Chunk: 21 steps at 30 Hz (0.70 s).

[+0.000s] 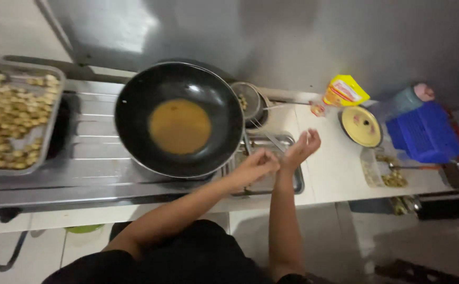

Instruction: Frying small round dough balls in a wok and scooping them out with strainers.

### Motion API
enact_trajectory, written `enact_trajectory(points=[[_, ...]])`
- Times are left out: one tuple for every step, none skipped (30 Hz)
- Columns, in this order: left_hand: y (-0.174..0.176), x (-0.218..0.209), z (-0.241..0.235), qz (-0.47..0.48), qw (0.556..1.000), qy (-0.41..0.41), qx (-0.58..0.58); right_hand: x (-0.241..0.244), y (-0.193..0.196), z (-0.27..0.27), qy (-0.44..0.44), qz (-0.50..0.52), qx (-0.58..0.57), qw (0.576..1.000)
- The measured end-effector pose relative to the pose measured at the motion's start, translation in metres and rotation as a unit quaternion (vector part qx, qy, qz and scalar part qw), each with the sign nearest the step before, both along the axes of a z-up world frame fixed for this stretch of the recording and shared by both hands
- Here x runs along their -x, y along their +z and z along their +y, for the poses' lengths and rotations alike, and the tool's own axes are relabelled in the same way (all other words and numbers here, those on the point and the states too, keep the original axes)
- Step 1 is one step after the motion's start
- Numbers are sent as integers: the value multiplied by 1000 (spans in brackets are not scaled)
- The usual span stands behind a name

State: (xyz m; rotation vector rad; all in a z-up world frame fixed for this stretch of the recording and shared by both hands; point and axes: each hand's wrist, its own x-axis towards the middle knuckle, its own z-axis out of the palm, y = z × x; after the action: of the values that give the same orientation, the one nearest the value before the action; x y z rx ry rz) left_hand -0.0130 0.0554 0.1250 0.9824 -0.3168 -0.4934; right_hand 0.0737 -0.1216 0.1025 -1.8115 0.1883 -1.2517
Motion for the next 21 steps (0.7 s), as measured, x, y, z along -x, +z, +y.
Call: enact_trajectory(points=[[15,2,23,-4,1000,6,-3,4,10,24,6,-4,-3,1000],[33,-1,45,-104,991,81,-20,2,24,46,84,-4,3,996],[51,-3,68,-202,966,154,-37,1,38,70,161,-5,10,987],[71,-3,96,-211,963,167,-36,-4,40,80,173,-14,13,985],[90,-2,124,-306,888,255,-231,-10,42,91,231,34,90,968],[106,5,154,-374,759,328,-419,-11,40,105,288,82,165,940],[91,-13,170,-373,752,340,-424,-24,44,122,300,74,166,937],[71,-24,186,-373,660,323,-567,-28,43,137,305,69,311,897],[49,-36,202,-360,550,294,-694,-32,41,153,303,62,450,838],[42,-32,218,-352,551,295,-696,-27,55,174,312,64,451,834],[33,-29,233,-357,517,307,-715,-22,68,195,387,1,480,787],[27,-31,250,-365,480,319,-731,-22,83,218,455,-65,502,732],[34,-24,264,-359,478,321,-734,-52,35,207,462,-67,501,729],[40,-15,277,-364,534,311,-697,-79,-11,200,466,-39,517,718],[44,-5,291,-367,586,301,-656,-107,-52,197,469,-12,531,705],[46,3,308,-353,587,306,-662,-90,-14,223,483,-13,530,697],[47,13,324,-327,597,324,-657,-73,23,249,454,88,548,697],[48,25,340,-297,606,342,-654,-55,60,274,426,189,560,685],[37,32,363,-279,605,346,-661,-49,79,300,442,188,561,674],[23,40,385,-255,582,379,-673,-40,96,324,398,230,576,677],[10,50,406,-230,557,411,-685,-32,114,348,351,269,589,676]])
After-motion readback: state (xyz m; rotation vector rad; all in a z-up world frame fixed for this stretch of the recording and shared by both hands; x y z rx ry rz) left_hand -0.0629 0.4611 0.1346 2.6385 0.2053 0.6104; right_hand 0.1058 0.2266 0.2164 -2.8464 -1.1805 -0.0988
